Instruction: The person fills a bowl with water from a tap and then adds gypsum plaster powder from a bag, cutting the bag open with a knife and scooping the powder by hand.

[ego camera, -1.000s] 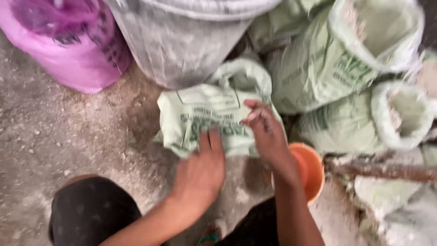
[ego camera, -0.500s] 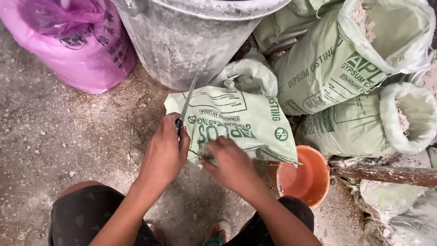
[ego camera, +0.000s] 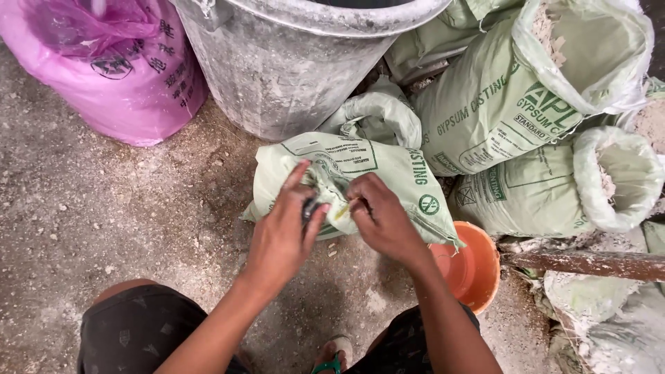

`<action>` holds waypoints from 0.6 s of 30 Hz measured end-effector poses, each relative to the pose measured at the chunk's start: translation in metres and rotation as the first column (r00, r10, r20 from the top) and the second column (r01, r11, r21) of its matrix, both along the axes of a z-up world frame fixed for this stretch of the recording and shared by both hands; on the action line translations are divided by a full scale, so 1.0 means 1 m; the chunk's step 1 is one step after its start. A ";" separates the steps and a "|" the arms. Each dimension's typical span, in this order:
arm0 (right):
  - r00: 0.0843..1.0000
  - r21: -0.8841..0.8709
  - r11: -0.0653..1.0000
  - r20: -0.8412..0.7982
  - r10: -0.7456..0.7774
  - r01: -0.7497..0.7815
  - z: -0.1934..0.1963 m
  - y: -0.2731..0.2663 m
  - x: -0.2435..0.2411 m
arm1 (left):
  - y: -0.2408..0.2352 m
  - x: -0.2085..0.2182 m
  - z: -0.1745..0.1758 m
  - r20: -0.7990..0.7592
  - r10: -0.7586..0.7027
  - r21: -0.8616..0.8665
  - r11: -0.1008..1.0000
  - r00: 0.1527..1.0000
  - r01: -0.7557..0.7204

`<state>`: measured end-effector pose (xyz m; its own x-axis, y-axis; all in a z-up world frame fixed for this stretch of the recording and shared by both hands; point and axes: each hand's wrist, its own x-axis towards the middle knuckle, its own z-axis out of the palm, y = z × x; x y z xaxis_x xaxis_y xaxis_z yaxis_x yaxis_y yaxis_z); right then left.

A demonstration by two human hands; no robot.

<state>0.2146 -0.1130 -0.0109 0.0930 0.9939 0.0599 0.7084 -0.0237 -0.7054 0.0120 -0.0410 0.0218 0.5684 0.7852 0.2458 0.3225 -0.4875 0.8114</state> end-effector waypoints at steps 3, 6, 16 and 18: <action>0.999 -0.011 0.999 0.018 0.032 -0.032 0.017 -0.003 0.002 | 0.010 0.009 -0.033 0.007 0.008 0.074 0.997 1.000 -0.009; 0.994 -0.028 0.999 0.100 0.046 -0.044 0.020 -0.005 0.004 | 0.011 0.009 -0.045 -0.019 0.040 0.109 0.993 0.999 -0.038; 0.977 0.063 0.992 -0.189 -0.095 0.109 0.005 -0.007 0.007 | -0.003 0.002 -0.009 -0.038 0.124 -0.021 0.992 0.992 -0.124; 0.971 0.025 0.990 -0.202 -0.128 0.136 0.013 -0.009 0.002 | -0.025 0.006 -0.014 0.028 0.060 -0.121 0.991 0.998 -0.056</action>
